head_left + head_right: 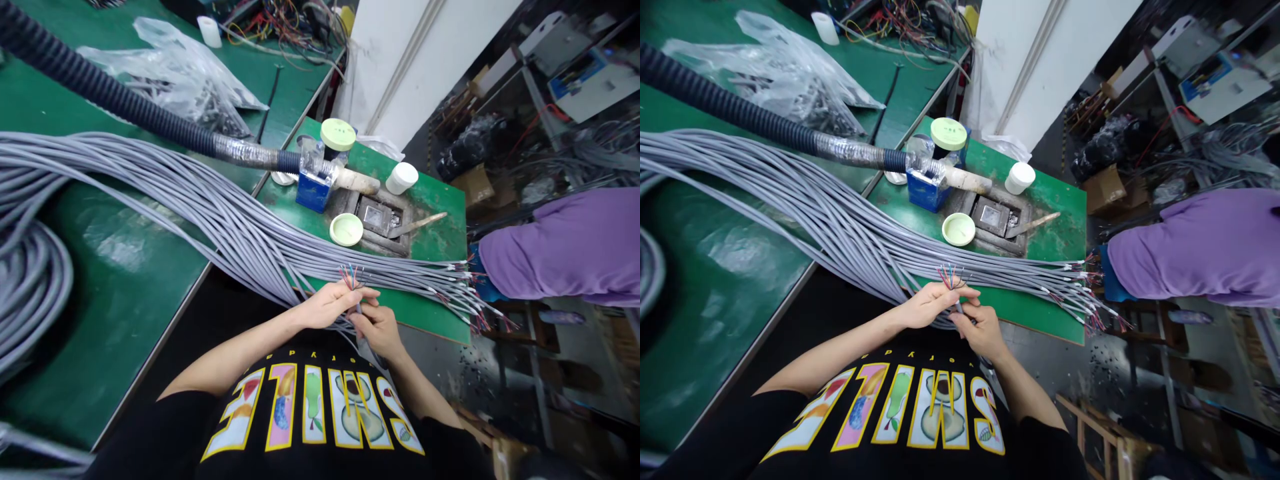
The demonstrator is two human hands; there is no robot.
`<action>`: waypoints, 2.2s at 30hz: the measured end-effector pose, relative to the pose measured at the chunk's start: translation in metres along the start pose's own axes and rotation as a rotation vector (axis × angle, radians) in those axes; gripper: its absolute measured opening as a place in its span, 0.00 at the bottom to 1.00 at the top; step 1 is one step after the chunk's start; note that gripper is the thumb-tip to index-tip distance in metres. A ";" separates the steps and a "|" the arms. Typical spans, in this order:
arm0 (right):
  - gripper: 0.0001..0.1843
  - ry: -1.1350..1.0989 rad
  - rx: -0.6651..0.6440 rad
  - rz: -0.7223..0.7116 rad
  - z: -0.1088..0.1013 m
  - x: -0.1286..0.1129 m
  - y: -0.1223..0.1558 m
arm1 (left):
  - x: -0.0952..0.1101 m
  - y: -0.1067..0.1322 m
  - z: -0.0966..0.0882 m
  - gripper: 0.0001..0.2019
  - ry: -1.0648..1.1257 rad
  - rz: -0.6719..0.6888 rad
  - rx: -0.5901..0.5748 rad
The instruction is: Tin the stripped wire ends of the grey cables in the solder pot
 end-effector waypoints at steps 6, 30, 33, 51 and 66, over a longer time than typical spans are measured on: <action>0.19 0.020 0.028 -0.039 -0.002 -0.004 -0.002 | -0.005 0.002 0.000 0.26 0.079 -0.057 0.018; 0.18 0.058 -0.002 -0.048 0.001 0.003 0.004 | -0.002 0.008 -0.003 0.25 0.030 -0.022 0.043; 0.18 0.052 -0.003 -0.052 0.001 0.003 0.005 | 0.003 0.008 -0.002 0.25 -0.012 0.012 0.032; 0.18 0.074 -0.028 -0.053 0.002 0.007 0.006 | 0.019 0.008 -0.001 0.22 -0.136 0.186 0.026; 0.13 0.061 0.037 -0.033 -0.002 0.002 0.006 | -0.006 0.009 -0.034 0.17 0.151 -0.043 0.316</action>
Point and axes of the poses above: each hand's wrist, its own y-axis away from the middle knuckle, its own z-axis out of the palm, x = y × z, the point moved 10 cm from there along -y, towards the middle knuckle, and after that the axes turned 11 degrees about x, right-handed, at the moved point
